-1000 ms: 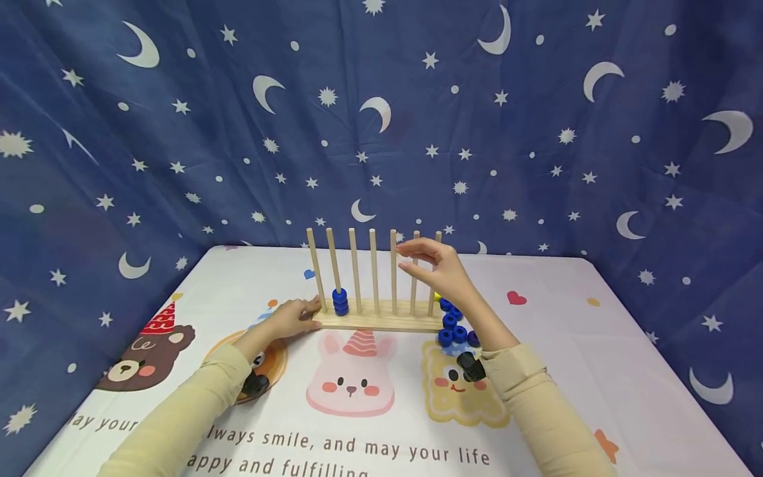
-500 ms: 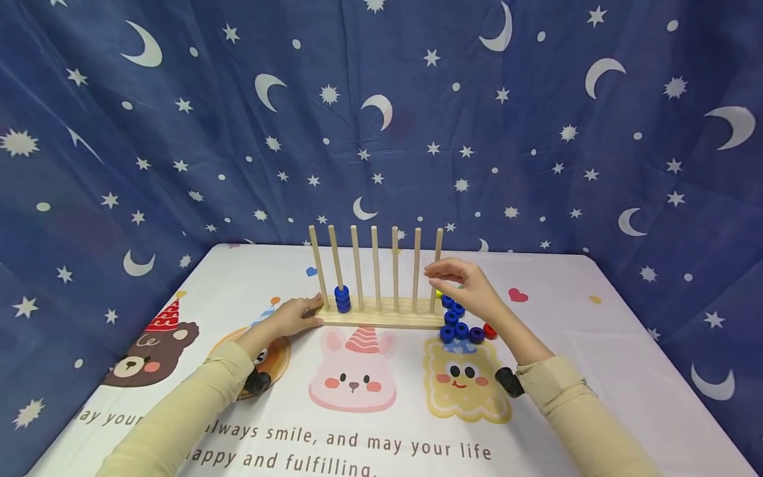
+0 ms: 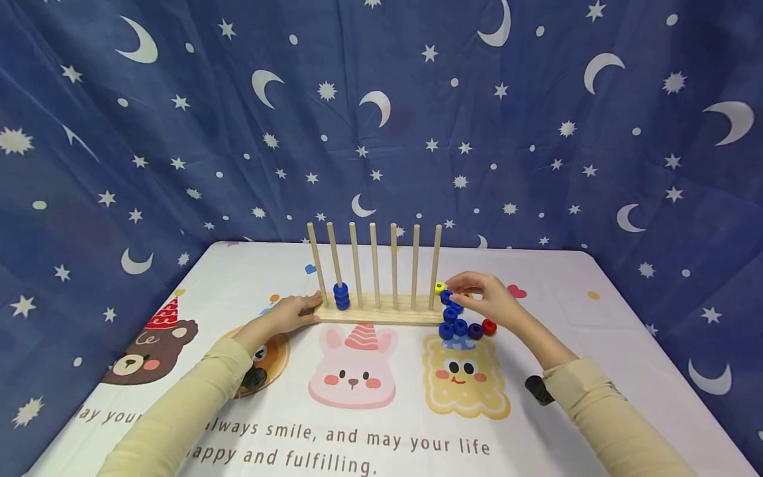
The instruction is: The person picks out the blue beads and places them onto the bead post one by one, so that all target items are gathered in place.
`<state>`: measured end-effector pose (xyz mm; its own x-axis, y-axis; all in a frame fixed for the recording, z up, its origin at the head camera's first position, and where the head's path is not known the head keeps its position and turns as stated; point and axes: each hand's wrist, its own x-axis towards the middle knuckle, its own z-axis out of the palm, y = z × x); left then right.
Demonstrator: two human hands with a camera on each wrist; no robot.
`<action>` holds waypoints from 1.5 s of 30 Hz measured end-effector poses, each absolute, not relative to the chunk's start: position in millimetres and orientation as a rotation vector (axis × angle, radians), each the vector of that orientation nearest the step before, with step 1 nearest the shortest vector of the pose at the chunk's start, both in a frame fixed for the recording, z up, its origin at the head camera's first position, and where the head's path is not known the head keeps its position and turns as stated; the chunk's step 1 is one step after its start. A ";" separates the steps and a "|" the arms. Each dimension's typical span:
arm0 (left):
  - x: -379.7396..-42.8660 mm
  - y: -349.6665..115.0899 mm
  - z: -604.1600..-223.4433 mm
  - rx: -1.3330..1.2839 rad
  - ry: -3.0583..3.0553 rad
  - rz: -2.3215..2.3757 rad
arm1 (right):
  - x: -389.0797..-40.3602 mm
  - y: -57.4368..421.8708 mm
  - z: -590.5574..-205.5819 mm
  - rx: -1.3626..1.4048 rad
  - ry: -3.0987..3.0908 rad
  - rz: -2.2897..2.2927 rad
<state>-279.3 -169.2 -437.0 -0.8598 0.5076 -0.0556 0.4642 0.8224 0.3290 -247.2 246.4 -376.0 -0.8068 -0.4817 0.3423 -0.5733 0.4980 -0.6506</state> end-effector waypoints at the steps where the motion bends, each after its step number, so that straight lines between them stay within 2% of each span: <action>1: -279.6 -169.0 -437.2 0.765 2.868 0.460 | -247.4 248.5 -378.9 0.916 -2.628 1.192; 15: -279.1 -167.5 -442.0 0.737 2.876 0.456 | -249.9 269.6 -411.8 0.846 -2.808 1.043; 30: -281.2 -162.5 -440.0 0.723 2.880 0.466 | -256.6 278.1 -419.8 0.894 -2.969 0.874; 45: -282.4 -166.1 -439.6 0.704 2.893 0.462 | -265.0 266.4 -424.6 0.948 -3.024 0.672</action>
<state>-282.4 -166.1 -439.6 -0.8830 0.4666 -0.0515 0.4273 0.8443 0.3234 -265.0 266.4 -424.6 -0.8242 -0.5654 0.0301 -0.5250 0.7432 -0.4147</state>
